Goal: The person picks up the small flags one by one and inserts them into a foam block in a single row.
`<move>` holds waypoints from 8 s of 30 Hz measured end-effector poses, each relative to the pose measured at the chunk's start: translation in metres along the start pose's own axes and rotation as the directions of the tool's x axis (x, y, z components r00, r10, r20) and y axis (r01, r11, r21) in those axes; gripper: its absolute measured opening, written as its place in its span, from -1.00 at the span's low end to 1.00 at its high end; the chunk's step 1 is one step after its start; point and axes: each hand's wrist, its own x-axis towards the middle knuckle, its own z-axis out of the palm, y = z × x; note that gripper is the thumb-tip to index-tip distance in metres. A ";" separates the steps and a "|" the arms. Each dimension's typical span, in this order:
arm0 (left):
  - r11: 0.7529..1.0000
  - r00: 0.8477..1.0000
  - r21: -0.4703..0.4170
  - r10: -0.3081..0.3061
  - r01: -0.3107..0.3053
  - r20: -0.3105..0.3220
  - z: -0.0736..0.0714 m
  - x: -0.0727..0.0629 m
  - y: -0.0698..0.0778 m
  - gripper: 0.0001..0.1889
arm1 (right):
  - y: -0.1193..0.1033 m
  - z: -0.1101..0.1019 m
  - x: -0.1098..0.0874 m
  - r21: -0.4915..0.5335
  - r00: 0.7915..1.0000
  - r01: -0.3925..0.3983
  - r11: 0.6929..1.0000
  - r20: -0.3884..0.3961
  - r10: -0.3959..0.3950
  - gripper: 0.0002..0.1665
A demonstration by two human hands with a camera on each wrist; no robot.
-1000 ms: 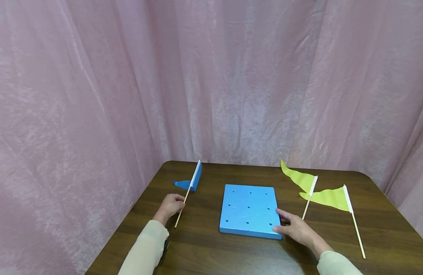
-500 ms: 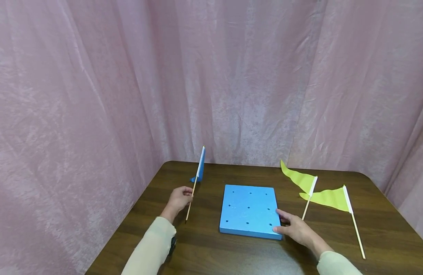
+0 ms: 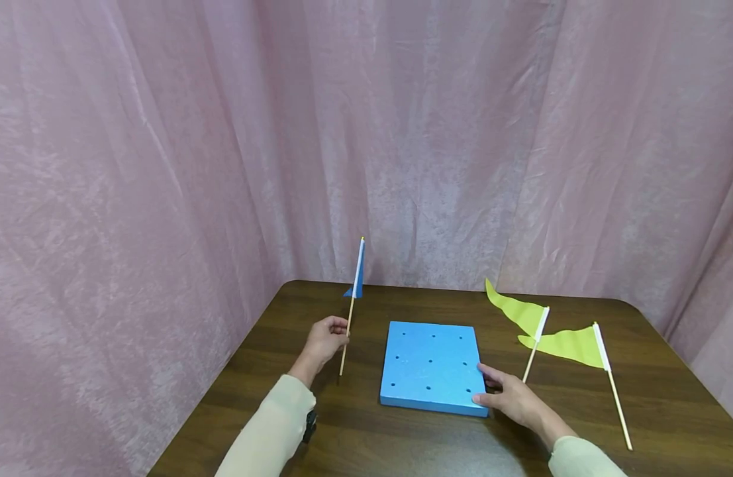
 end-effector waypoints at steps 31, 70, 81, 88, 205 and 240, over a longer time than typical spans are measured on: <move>0.987 0.991 -0.155 0.070 -0.052 0.112 0.041 -0.018 0.035 -0.71 | -0.001 0.001 -0.003 0.014 1.000 0.022 1.000 -0.012 -0.021 -0.07; 0.987 0.965 -0.138 0.111 -0.079 0.237 0.063 -0.043 0.024 -0.77 | 0.001 0.001 -0.003 0.023 1.000 0.026 0.999 -0.012 -0.026 -0.06; 0.985 0.963 -0.149 0.120 -0.086 0.241 0.064 -0.043 0.020 -0.77 | 0.001 0.001 -0.003 0.023 1.000 0.025 0.999 -0.013 -0.025 -0.06; 0.987 0.954 -0.117 0.135 -0.107 0.266 0.066 -0.047 0.015 -0.78 | 0.002 0.002 -0.002 0.022 1.000 0.022 1.000 -0.010 -0.022 -0.05; 0.962 0.864 0.271 -0.114 -0.026 0.491 0.036 -0.052 -0.027 -0.48 | 0.030 -0.069 -0.006 0.072 0.816 -0.231 0.970 -0.529 0.234 -0.25; 0.967 0.861 0.254 -0.122 -0.009 0.494 0.037 -0.054 -0.022 -0.50 | 0.046 -0.060 0.011 0.122 0.884 -0.215 0.969 -0.397 0.246 -0.29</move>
